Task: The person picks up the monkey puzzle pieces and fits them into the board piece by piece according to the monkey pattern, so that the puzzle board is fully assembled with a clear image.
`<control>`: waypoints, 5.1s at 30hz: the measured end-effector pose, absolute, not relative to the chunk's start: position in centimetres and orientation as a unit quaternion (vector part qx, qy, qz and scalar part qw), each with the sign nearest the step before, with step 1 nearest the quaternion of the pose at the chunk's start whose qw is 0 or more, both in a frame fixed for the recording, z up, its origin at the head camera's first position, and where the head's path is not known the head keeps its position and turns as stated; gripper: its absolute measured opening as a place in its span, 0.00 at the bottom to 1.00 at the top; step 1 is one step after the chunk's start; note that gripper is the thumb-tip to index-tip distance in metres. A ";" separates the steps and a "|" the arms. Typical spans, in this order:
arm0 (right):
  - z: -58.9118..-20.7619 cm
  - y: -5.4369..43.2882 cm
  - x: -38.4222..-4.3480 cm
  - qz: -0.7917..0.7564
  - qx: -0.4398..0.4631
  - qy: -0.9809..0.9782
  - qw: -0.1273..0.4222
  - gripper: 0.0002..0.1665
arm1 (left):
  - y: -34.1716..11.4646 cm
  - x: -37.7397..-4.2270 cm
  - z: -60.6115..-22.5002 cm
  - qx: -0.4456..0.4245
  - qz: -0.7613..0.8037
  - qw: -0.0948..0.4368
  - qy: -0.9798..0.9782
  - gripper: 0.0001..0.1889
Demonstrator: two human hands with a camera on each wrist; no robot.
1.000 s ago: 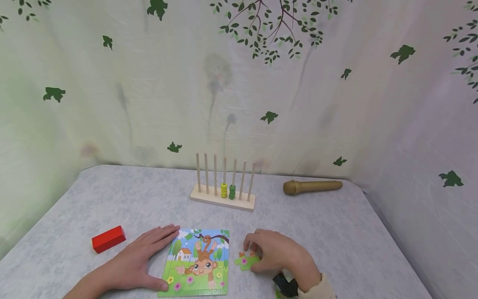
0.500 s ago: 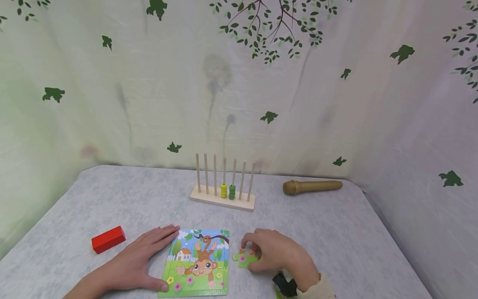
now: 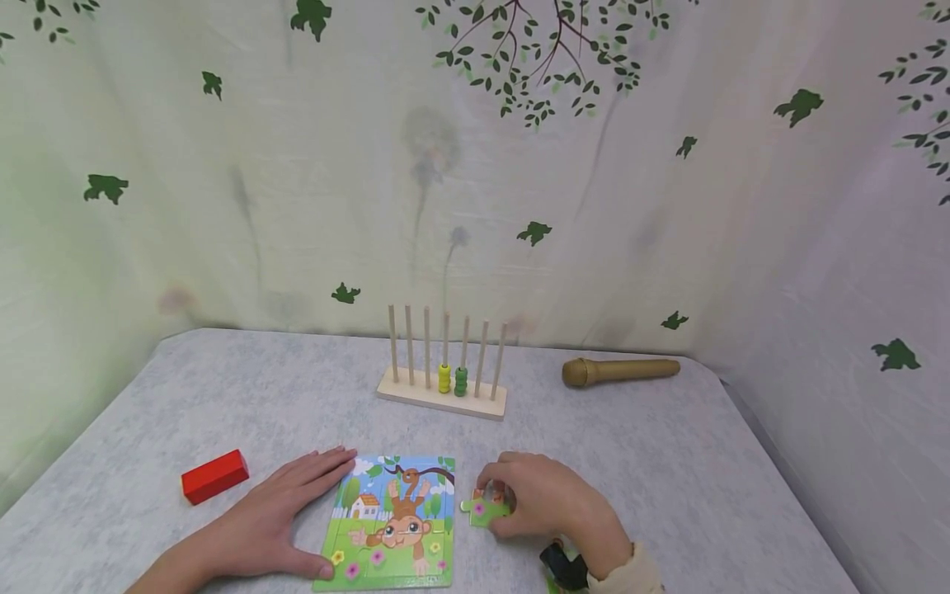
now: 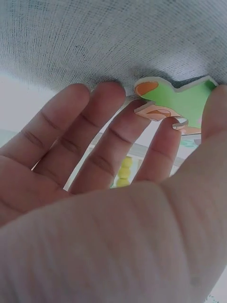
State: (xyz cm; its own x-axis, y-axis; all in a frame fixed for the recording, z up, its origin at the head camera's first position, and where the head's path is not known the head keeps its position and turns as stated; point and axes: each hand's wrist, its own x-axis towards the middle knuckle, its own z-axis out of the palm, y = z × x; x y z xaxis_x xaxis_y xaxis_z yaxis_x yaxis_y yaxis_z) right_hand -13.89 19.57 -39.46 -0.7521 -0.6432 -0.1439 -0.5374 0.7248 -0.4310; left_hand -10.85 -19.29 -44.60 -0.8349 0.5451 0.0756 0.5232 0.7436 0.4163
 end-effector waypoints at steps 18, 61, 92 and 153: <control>-39.1 18.7 -13.4 -0.181 -0.365 0.909 0.089 0.22 | -19.4 -11.0 -45.0 0.294 0.210 0.008 0.932 0.61; -41.6 12.4 -9.8 -0.266 -0.454 0.850 0.014 0.24 | -19.5 -10.9 -44.9 0.300 0.213 0.001 0.930 0.60; -42.4 11.3 -9.2 -0.244 -0.481 0.842 0.023 0.22 | -19.5 -11.0 -44.6 0.299 0.217 0.007 0.929 0.60; -39.3 14.8 -11.1 -0.237 -0.473 0.839 0.130 0.14 | -19.5 -10.9 -44.9 0.300 0.206 -0.002 0.931 0.60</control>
State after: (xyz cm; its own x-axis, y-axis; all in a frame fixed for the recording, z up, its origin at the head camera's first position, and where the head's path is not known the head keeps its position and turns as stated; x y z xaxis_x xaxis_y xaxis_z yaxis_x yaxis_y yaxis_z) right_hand -11.05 14.81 -39.25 -0.5193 -0.8545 0.0054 -0.7314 0.4412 -0.5200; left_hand -10.94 -19.47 -44.90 -0.8197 0.5583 0.1277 0.5601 0.7350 0.3821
